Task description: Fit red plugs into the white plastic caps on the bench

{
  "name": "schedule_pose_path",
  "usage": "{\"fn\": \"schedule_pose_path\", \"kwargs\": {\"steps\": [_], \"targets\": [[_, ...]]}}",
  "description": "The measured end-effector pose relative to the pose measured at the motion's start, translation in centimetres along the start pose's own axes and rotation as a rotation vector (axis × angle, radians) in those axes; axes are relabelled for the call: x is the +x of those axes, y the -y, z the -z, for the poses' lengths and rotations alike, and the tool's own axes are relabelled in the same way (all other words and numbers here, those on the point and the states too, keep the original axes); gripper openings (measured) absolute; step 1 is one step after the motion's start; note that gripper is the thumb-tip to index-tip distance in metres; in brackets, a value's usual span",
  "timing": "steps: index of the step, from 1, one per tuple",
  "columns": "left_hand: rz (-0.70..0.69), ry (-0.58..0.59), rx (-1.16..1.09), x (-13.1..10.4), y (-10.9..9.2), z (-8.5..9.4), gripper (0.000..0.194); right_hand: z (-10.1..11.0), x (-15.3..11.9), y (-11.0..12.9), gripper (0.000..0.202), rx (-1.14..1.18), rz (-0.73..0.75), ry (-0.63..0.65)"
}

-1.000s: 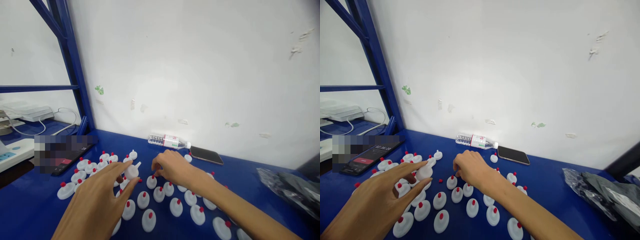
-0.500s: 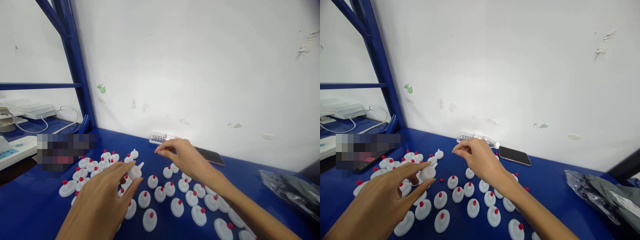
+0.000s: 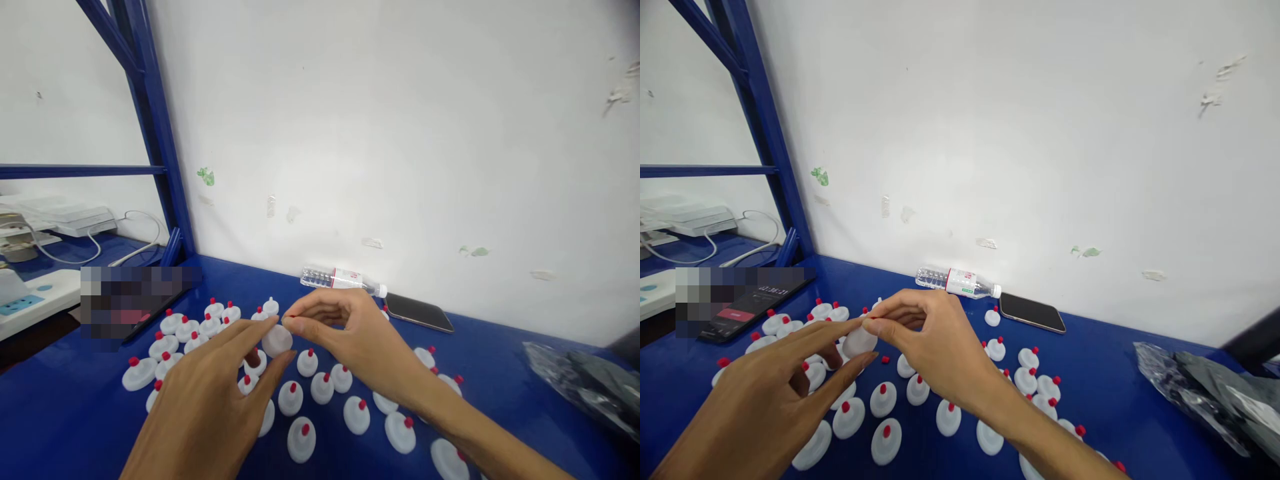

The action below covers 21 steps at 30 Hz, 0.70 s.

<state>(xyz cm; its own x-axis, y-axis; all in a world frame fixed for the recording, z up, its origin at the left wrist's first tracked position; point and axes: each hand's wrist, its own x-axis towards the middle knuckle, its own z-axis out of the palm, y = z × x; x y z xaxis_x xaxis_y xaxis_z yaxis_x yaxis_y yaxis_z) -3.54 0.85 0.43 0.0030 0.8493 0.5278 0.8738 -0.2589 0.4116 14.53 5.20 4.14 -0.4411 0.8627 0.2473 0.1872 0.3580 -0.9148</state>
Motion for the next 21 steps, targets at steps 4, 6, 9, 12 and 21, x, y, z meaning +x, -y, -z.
{"fn": "schedule_pose_path", "kwargs": {"steps": [4,6,9,12,21], "targets": [[0.030,-0.010,-0.029,-0.1,0.1,-0.4,0.035,-0.2,-0.2,0.2,0.006,-0.006,0.008,-0.014],[0.076,-0.019,-0.049,-0.1,0.2,-0.5,0.048,-0.2,-0.2,0.4,0.007,-0.065,0.018,-0.039],[0.134,-0.053,-0.048,0.0,0.3,-0.4,0.067,0.5,0.3,0.1,0.010,-0.263,0.020,-0.111],[0.177,-0.100,-0.049,0.0,0.3,0.2,0.064,1.4,1.4,-1.8,0.010,-0.517,-0.026,-0.123],[0.222,-0.132,-0.044,0.2,0.0,0.7,0.058,3.5,3.1,-6.3,0.021,-0.784,-0.201,0.088]]}}
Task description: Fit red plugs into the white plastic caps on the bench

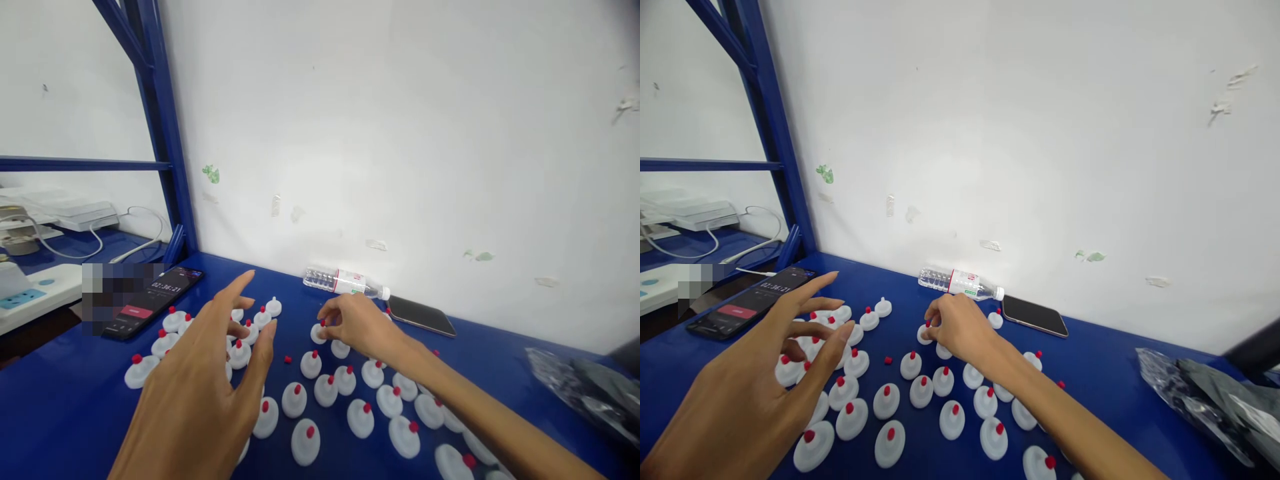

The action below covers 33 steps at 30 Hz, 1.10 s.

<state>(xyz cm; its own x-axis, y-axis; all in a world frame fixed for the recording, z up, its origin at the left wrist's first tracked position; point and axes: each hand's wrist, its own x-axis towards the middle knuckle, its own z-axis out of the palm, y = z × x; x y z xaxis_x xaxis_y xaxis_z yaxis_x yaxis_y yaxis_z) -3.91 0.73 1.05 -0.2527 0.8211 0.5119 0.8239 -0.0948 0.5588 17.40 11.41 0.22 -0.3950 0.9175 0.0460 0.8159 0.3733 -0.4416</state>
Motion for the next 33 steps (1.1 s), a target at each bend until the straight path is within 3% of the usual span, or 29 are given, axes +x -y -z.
{"fn": "schedule_pose_path", "kwargs": {"steps": [2,5,8,11,13,17,21,25,29,33], "targets": [[-0.005,0.007,0.003,0.0,0.0,0.1,0.058,0.9,0.4,0.9,0.033,-0.038,0.015,-0.033],[-0.011,0.020,0.004,-0.1,0.1,-0.1,0.055,1.2,2.0,3.0,0.025,-0.071,0.116,-0.132],[-0.041,0.032,0.029,-0.3,0.3,-0.4,0.053,-0.5,4.4,5.0,0.028,-0.122,0.259,-0.068],[-0.076,0.032,0.072,-0.3,0.7,-0.6,0.053,-2.2,6.5,5.7,0.017,-0.155,0.274,-0.030],[-0.101,0.012,0.085,-0.2,0.9,-0.6,0.053,-2.3,6.9,5.7,0.011,-0.149,0.262,-0.030],[-0.135,0.018,0.110,-0.2,1.0,-0.8,0.052,0.3,4.3,5.9,0.015,-0.030,0.279,-0.057],[-0.163,0.054,0.107,-0.4,0.8,-1.0,0.047,3.5,-0.2,7.0,0.022,0.406,0.281,0.088],[-0.195,0.097,0.039,-0.2,0.6,-0.4,0.036,3.9,-1.6,7.1,0.029,0.507,0.254,0.134],[-0.119,0.062,0.099,0.1,1.0,0.1,0.039,1.6,-0.3,5.8,0.018,0.222,0.261,0.075],[-0.089,0.046,0.110,0.2,1.4,0.1,0.043,-1.3,0.1,5.6,0.005,-0.149,0.285,0.158]]}}
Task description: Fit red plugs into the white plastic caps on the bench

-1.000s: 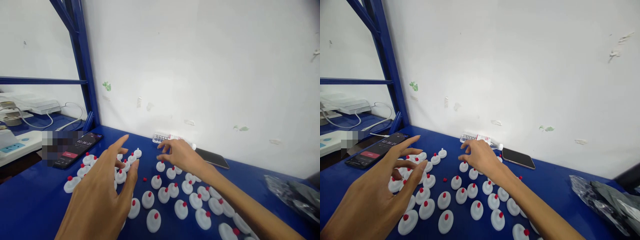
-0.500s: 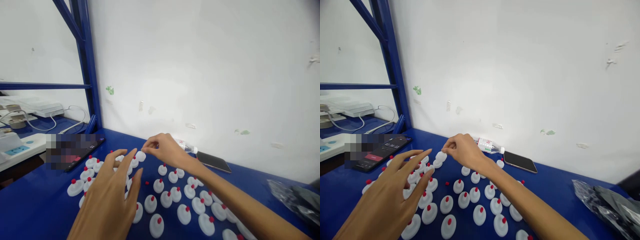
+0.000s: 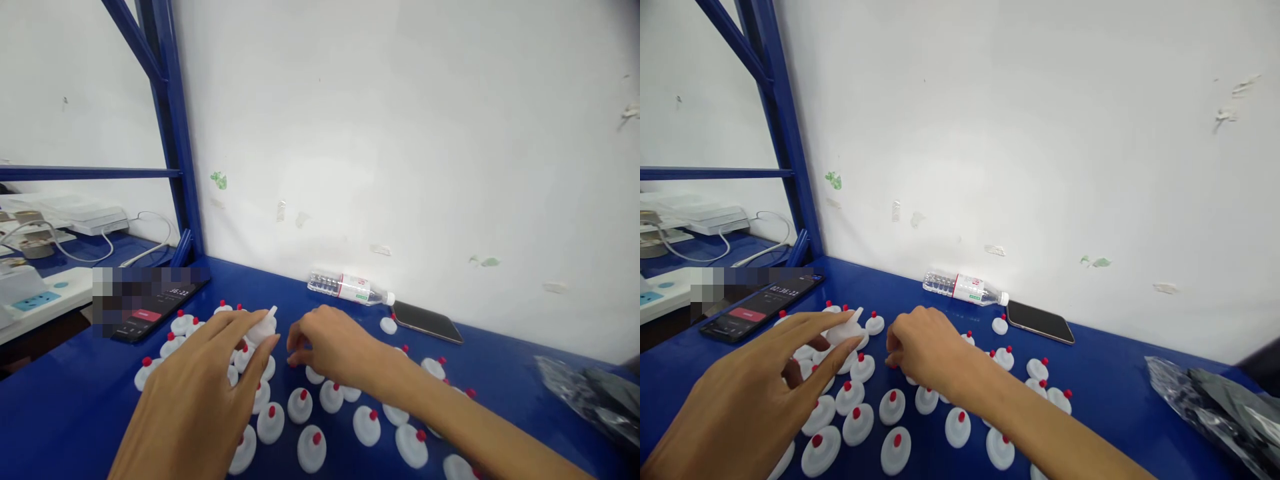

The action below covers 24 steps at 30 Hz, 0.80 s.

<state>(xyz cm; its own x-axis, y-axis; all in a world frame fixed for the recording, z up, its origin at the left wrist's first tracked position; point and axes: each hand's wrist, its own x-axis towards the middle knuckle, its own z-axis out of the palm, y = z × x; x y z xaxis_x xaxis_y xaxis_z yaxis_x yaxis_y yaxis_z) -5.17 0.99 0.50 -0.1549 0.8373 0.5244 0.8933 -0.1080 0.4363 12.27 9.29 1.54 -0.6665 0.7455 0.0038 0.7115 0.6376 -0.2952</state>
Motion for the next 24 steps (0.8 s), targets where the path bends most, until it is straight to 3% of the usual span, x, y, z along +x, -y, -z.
{"fn": "schedule_pose_path", "kwargs": {"steps": [4,7,15,24], "targets": [[-0.009,0.011,-0.002,0.2,0.0,-0.1,0.045,-1.2,-0.1,1.0,0.009,-0.146,-0.003,0.056],[-0.019,0.015,0.013,0.3,0.0,-0.3,0.043,-0.7,-0.4,1.0,0.018,-0.132,0.033,0.030],[-0.103,0.101,0.034,-0.3,0.2,-1.6,0.037,3.4,-2.5,0.1,0.017,0.527,-0.071,-0.219],[-0.148,0.116,-0.044,-0.2,-0.2,-1.2,0.033,2.5,-3.4,1.1,0.019,0.707,-0.139,-0.296]]}}
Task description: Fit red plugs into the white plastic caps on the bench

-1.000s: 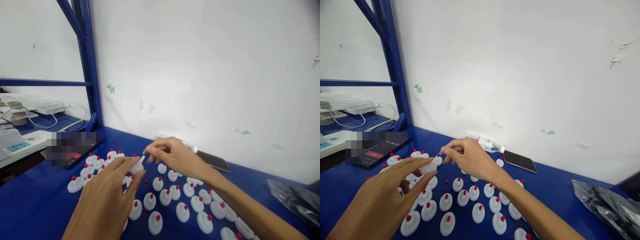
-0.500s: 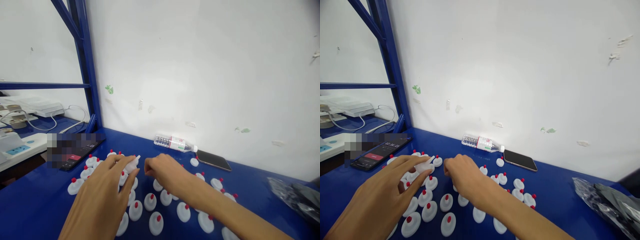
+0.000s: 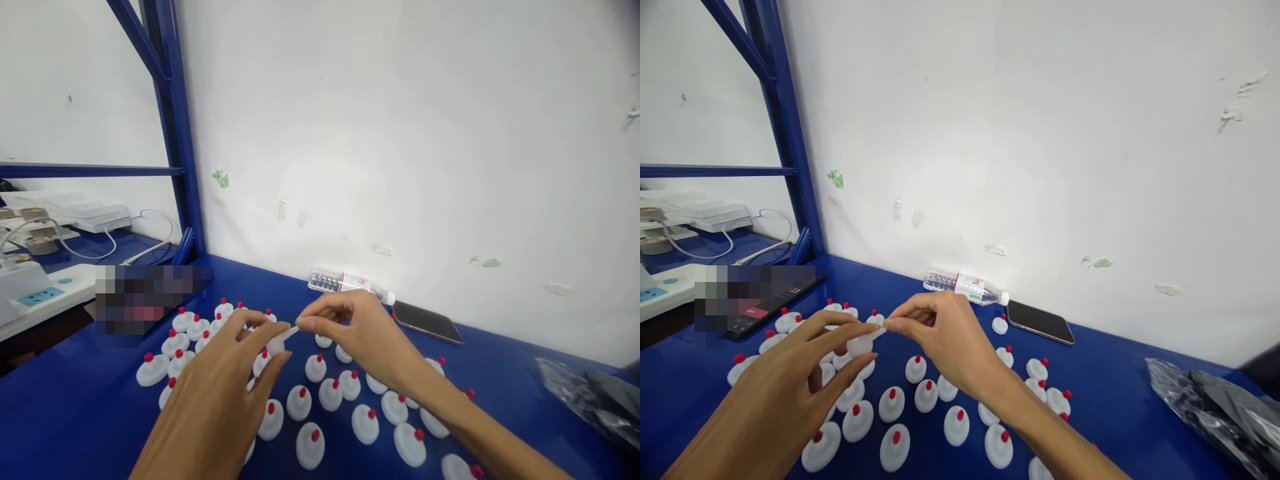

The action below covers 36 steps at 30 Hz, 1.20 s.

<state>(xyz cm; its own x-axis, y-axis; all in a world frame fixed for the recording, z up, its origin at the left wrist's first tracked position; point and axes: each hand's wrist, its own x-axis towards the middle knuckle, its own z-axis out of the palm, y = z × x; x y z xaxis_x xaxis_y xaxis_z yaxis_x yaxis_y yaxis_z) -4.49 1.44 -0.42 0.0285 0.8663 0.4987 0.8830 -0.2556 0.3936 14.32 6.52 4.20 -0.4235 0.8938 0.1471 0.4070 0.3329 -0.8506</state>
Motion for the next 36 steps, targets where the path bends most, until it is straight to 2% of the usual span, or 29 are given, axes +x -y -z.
{"fn": "schedule_pose_path", "kwargs": {"steps": [5,9,11,14,19,22,26,28,36], "targets": [[-0.002,0.019,-0.026,-0.1,-0.5,0.4,0.034,0.4,0.1,-0.1,0.017,0.140,0.010,0.075],[0.058,-0.022,-0.008,-0.1,-0.6,0.8,0.035,1.2,0.0,0.3,0.017,0.038,0.008,-0.033],[0.065,-0.043,-0.012,-0.1,-0.4,0.8,0.034,1.4,-0.1,0.5,0.016,0.033,0.011,-0.030],[0.032,-0.039,-0.039,-0.1,-0.3,0.5,0.033,1.0,-0.2,0.7,0.013,0.074,0.005,0.003],[-0.022,-0.051,-0.104,-0.3,-0.6,0.1,0.031,0.1,0.0,0.5,0.012,0.120,0.025,-0.029],[-0.030,-0.038,-0.094,-0.3,-0.8,0.1,0.030,0.3,0.0,0.5,0.012,0.159,0.033,0.015],[-0.002,-0.108,-0.021,-0.2,-0.4,0.2,0.031,1.2,-0.1,0.7,0.014,0.059,0.031,-0.062],[-0.011,-0.128,-0.003,-0.2,-0.2,0.2,0.031,1.3,-0.2,0.8,0.015,0.049,0.021,-0.056],[-0.089,-0.133,-0.071,-0.2,-0.3,0.1,0.026,0.1,-0.5,0.6,0.008,0.146,0.009,-0.002]]}}
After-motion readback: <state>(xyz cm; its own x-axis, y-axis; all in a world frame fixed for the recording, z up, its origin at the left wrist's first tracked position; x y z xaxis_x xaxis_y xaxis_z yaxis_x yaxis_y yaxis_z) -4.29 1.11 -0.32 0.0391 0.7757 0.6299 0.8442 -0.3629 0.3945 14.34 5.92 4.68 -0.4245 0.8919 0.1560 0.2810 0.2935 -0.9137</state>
